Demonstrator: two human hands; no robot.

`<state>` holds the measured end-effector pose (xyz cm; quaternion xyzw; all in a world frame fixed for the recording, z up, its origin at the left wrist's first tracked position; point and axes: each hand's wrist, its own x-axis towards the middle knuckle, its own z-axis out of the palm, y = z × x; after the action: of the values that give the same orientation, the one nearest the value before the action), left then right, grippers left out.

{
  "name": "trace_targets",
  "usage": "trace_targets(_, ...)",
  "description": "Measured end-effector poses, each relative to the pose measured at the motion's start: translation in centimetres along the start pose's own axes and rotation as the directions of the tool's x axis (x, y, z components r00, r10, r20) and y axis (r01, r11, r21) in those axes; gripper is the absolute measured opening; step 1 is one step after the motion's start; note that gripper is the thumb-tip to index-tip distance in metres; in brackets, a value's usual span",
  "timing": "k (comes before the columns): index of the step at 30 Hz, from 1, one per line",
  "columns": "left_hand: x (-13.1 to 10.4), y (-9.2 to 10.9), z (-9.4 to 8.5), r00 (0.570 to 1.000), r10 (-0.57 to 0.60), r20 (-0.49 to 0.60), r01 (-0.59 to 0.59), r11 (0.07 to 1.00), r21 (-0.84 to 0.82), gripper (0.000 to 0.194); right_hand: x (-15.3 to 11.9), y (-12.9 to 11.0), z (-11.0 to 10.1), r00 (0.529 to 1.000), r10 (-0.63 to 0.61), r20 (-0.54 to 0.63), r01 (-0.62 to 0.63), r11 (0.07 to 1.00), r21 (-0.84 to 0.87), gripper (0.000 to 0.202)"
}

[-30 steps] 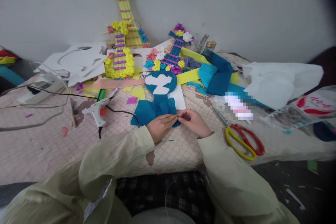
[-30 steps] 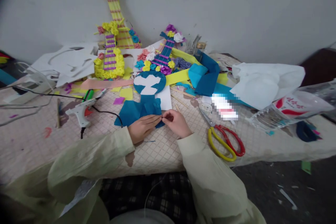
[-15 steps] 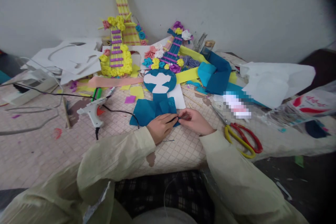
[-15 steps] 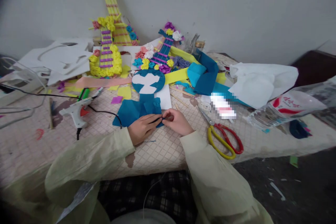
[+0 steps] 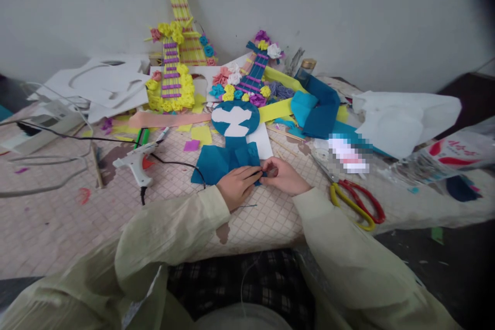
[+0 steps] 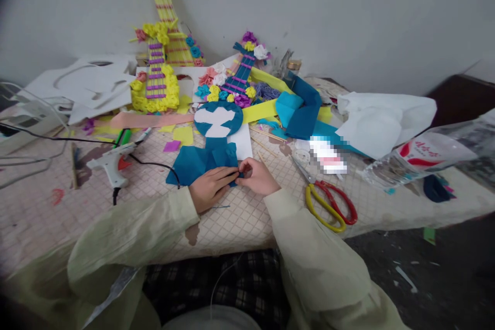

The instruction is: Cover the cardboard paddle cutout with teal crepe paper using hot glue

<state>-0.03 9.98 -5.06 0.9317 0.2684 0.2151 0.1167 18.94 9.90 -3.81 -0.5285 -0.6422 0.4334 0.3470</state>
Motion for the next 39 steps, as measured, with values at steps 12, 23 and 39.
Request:
trace_targets(12, 1.0, -0.4, -0.7, 0.999, 0.039, 0.03, -0.037, 0.997, -0.074, 0.036, -0.8, 0.1, 0.9, 0.993, -0.082, -0.089, 0.071, 0.99, -0.12, 0.032)
trace_targets(23, 2.0, -1.1, -0.4, 1.0, 0.007, 0.029, -0.004, 0.997, -0.081, 0.023, 0.5, 0.2, -1.3, 0.995, -0.021, 0.099, 0.021, 1.0, 0.005, 0.019)
trace_targets(39, 2.0, -1.0, -0.3, 0.999, 0.03, -0.024, -0.032, 0.994, -0.101, 0.024, -1.2, 0.0, -0.6, 0.985, -0.168, 0.037, 0.172, 0.966, -0.195, 0.023)
